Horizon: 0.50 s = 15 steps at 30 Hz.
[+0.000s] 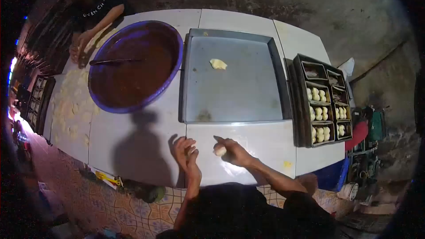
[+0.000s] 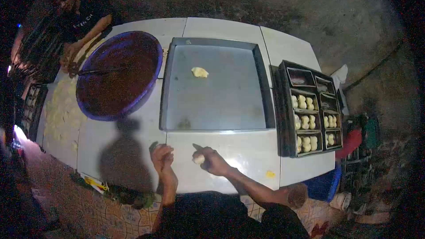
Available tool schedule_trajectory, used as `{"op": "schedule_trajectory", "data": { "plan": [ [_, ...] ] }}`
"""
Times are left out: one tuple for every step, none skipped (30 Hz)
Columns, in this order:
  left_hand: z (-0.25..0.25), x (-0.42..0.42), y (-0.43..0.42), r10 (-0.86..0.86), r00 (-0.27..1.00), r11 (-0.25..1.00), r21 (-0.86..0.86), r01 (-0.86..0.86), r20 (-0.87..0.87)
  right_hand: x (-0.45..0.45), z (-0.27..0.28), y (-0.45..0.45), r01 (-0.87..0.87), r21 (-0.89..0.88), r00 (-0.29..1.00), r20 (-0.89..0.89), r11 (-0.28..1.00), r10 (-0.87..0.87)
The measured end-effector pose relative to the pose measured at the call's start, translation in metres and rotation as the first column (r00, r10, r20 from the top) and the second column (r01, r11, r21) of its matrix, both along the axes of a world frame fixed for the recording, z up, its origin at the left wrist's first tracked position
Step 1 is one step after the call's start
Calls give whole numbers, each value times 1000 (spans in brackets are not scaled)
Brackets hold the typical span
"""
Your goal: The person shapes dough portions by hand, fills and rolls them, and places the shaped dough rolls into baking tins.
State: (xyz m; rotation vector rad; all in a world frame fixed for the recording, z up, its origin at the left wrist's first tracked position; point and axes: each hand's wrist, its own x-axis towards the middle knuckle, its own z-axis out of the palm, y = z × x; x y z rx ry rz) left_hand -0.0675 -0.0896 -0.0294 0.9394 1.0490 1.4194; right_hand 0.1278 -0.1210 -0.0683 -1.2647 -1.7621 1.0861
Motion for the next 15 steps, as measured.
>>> {"op": "schedule_trajectory", "data": {
  "plan": [
    [-7,-3,6,60,998,998,20,-59,-2,-4,42,9,10,-138,998,-52,990,-18],
    [-10,-10,8,90,996,993,-78,-90,-3,-2,74,20,17,-129,1000,12,991,-15],
    [-8,-16,13,69,994,997,-30,-71,-84,6,91,35,24,-122,997,75,992,-15],
    [-1,-16,18,57,982,998,-21,-62,-180,24,80,60,3,-27,993,115,1000,0],
    [5,-16,23,41,960,999,-14,-47,-279,41,69,88,-17,66,988,151,998,7],
    [8,-10,26,42,949,999,-13,-48,-312,51,81,125,-43,151,959,283,988,-2],
    [9,-2,29,42,938,999,-10,-48,-345,61,94,167,-75,232,913,408,970,-26],
    [9,4,36,-39,988,999,-33,34,-153,69,94,204,-33,292,874,472,956,-114],
    [13,13,39,-55,974,998,18,61,-222,76,88,236,5,354,824,528,935,-204],
    [15,20,46,-131,970,991,-5,133,-203,84,81,262,-11,366,756,612,930,-232],
    [19,25,52,-202,962,979,-26,201,-182,90,70,284,-31,377,679,688,926,-258],
    [25,32,58,-225,958,974,-17,226,-178,97,57,297,-89,317,615,764,944,-198],
    [31,36,63,-245,955,969,-9,247,-170,103,47,305,-146,247,539,832,958,-132],
    [33,36,66,-256,934,965,-18,260,-250,106,34,304,-137,329,585,788,934,-192],
    [32,36,70,-247,937,968,-16,251,-246,108,37,299,-147,329,584,790,933,-187]
  ]
}}
